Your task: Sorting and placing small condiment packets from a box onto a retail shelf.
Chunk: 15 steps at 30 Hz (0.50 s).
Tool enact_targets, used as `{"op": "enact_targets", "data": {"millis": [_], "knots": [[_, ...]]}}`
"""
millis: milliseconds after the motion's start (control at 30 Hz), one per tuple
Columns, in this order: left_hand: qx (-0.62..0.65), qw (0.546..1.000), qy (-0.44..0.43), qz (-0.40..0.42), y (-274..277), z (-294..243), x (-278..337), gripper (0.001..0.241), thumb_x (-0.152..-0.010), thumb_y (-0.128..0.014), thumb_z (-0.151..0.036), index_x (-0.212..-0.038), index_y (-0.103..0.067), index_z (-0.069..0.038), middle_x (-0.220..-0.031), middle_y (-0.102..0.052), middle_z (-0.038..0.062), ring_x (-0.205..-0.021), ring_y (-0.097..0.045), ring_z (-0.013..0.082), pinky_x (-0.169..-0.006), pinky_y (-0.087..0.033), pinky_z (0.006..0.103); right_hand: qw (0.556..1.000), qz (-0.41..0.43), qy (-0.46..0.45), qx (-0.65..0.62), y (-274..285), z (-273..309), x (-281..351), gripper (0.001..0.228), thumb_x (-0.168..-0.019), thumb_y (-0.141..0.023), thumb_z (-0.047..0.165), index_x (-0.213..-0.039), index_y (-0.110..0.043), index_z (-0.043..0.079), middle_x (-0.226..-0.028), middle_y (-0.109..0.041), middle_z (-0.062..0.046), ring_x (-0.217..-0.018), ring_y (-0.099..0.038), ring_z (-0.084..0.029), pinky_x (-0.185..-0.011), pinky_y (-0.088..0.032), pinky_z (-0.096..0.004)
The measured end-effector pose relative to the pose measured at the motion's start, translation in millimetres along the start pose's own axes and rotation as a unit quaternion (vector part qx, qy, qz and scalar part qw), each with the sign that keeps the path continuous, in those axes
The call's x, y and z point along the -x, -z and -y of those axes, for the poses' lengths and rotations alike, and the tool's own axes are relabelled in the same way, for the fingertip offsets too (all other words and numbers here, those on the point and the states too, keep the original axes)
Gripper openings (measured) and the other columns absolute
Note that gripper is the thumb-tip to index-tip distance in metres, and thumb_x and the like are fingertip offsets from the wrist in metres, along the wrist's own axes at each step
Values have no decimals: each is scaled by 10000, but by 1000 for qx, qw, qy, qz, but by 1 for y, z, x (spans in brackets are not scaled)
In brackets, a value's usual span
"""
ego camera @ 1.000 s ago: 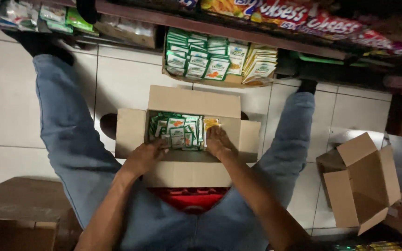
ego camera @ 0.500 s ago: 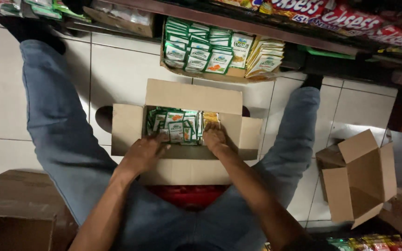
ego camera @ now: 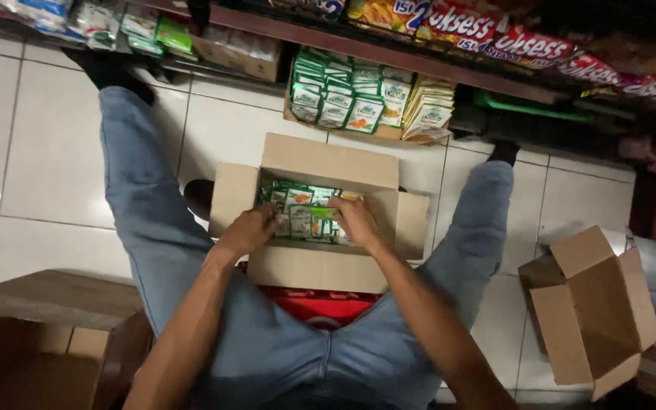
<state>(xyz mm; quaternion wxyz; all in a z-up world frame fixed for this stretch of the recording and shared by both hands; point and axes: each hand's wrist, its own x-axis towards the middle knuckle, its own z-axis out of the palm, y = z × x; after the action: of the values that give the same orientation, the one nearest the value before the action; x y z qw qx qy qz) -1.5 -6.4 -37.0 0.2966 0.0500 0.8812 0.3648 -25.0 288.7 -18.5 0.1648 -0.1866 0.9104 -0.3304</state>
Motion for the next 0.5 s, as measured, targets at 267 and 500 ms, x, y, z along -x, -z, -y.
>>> {"op": "enact_targets", "data": {"millis": [267, 500], "knots": [[380, 923, 56, -14, 29, -25, 21, 491, -1038, -542, -442, -1321, -652, -56, -949, -715, 126, -838, -681, 213, -739, -535, 344, 978, -143, 147, -39, 42, 108, 18, 208, -910, -740, 63, -1097, -730, 153, -1146, -732, -67, -1072, -673, -281, -965, -504, -410], [484, 872, -64, -39, 32, -19, 18, 399, -908, -744, -118, -1282, -639, -28, -1094, -768, 93, -975, -703, 108, -854, -570, 251, 986, -93, 135, -37, 47, 109, 19, 434, -750, -778, 25, -1162, -736, 155, -1361, -604, -120, -1223, -524, -327, -1053, -417, -447]]}}
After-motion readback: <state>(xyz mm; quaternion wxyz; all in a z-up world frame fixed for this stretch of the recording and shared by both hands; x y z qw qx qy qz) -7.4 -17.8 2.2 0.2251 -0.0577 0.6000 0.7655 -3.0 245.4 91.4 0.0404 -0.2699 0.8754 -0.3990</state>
